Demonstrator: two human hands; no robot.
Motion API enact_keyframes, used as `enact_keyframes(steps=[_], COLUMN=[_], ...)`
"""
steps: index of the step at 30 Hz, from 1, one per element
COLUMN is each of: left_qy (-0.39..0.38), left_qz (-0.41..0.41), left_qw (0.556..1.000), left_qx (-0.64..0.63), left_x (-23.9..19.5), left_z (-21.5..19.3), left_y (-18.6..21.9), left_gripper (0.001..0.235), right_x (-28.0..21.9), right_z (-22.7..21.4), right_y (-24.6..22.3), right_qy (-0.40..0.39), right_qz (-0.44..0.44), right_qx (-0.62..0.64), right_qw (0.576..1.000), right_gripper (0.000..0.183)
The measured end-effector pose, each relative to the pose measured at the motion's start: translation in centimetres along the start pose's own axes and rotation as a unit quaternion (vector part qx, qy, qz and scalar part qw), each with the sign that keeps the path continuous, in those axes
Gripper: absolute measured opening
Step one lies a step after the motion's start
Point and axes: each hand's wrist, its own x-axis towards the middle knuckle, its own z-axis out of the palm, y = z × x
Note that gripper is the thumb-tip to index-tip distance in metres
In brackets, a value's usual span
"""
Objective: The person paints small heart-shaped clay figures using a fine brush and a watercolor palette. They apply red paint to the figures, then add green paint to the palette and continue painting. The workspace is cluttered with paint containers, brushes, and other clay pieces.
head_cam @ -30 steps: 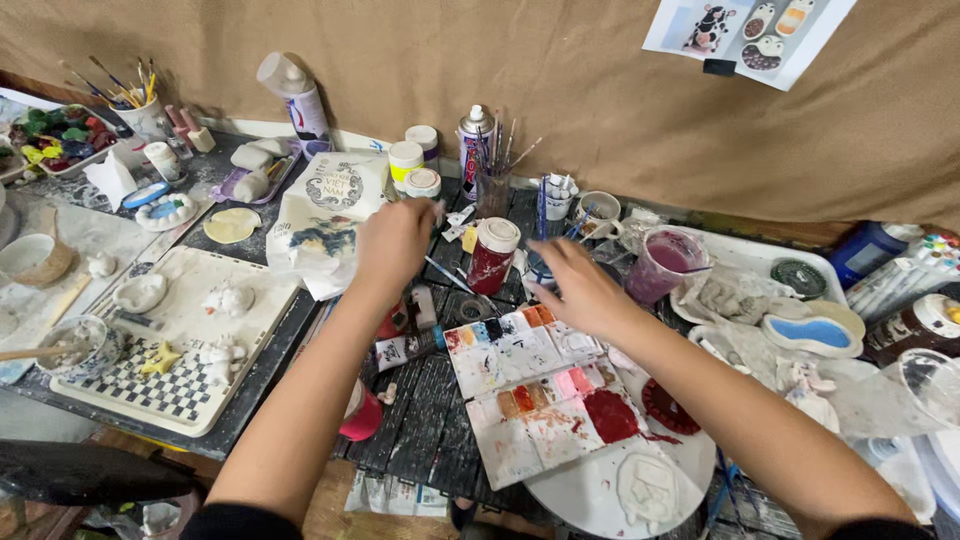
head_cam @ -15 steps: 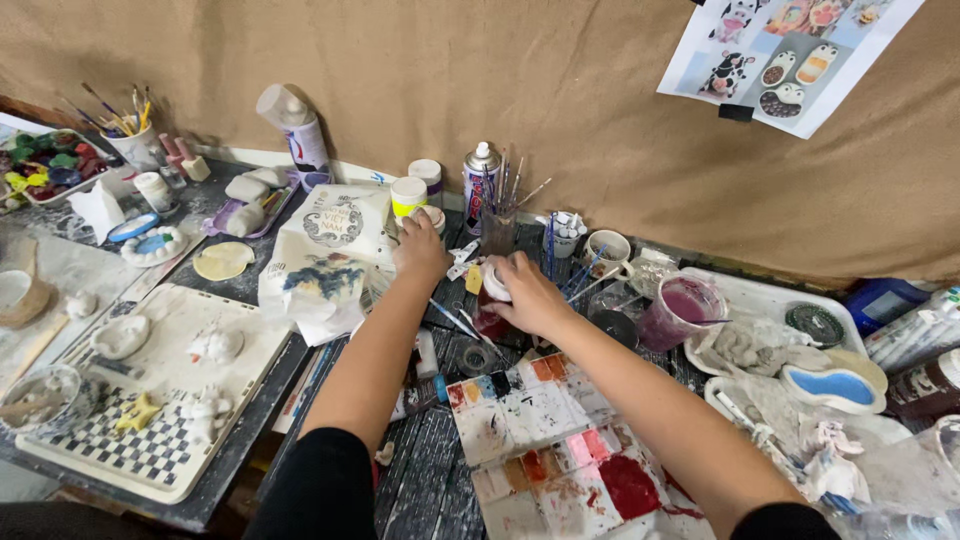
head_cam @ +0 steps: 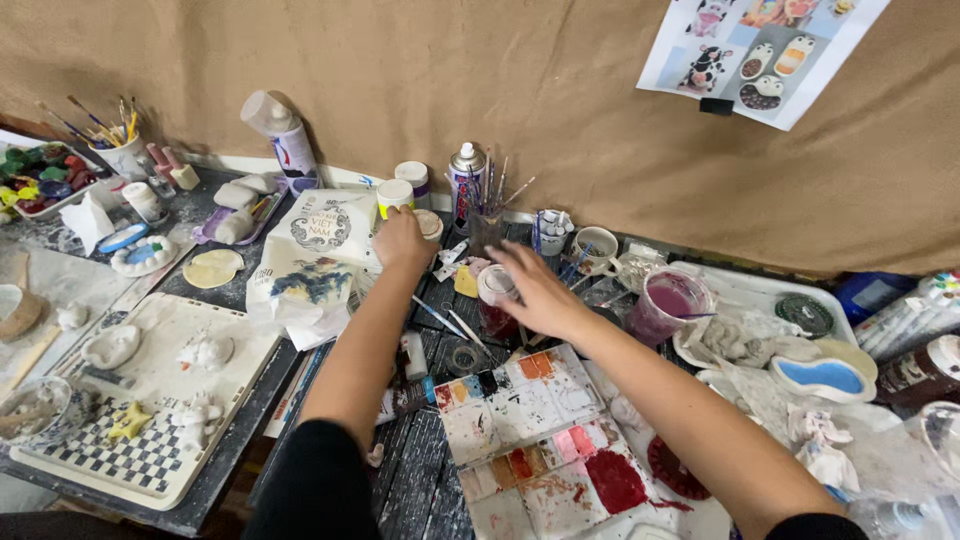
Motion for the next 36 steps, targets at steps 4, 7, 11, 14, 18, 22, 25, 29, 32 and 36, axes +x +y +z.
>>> enact_keyframes(steps=[4, 7, 11, 14, 18, 22, 25, 29, 32, 36], left_qy=[0.058, 0.113, 0.116, 0.026, -0.031, -0.122, -0.116, -0.153, -0.086, -0.12], left_qz=[0.066, 0.155, 0.277, 0.279, 0.308, 0.233, 0.21, 0.216, 0.327, 0.299], left_qw=[0.994, 0.974, 0.925, 0.896, 0.816, 0.783, 0.801, 0.829, 0.885, 0.903], left_qx=[-0.062, -0.118, -0.232, -0.344, -0.489, -0.563, -0.549, -0.492, -0.319, -0.283], left_x=[-5.0, -10.4, -18.5, -25.3, -32.5, -36.9, -37.1, -37.9, -40.5, -41.6], left_z=[-7.3, -13.3, -19.5, -21.1, -19.6, -14.7, -12.2, -11.9, -12.4, -12.9], left_y=[1.8, 3.3, 6.1, 8.4, 10.6, 11.7, 11.9, 12.9, 15.6, 17.6], left_gripper=[0.083, 0.074, 0.078, 0.082, 0.089, 0.084, 0.078, 0.07, 0.077, 0.08], right_x=[-2.2, -4.2, -7.8, -11.1, -17.6, -23.5, -27.0, -27.9, -26.8, -25.6], right_z=[-3.2, -4.9, -6.2, -5.8, -3.1, -4.5, -12.0, -16.6, -16.6, -16.9], right_y=[-1.1, -4.0, -9.3, -11.3, -12.8, -14.5, -13.9, -15.9, -17.7, -17.1], right_qy=[0.142, 0.138, 0.142, 0.189, 0.224, 0.169, 0.089, 0.154, 0.182, 0.248], right_qz=[0.021, 0.038, 0.012, 0.06, 0.167, 0.072, 0.033, 0.198, 0.175, 0.144], right_qx=[0.091, 0.197, 0.205, 0.27, 0.477, 0.392, 0.156, 0.222, 0.061, -0.029], right_qw=[0.985, 0.97, 0.968, 0.942, 0.833, 0.901, 0.983, 0.942, 0.966, 0.957], right_gripper=[0.063, 0.08, 0.111, 0.113, 0.118, 0.117, 0.085, 0.079, 0.057, 0.029])
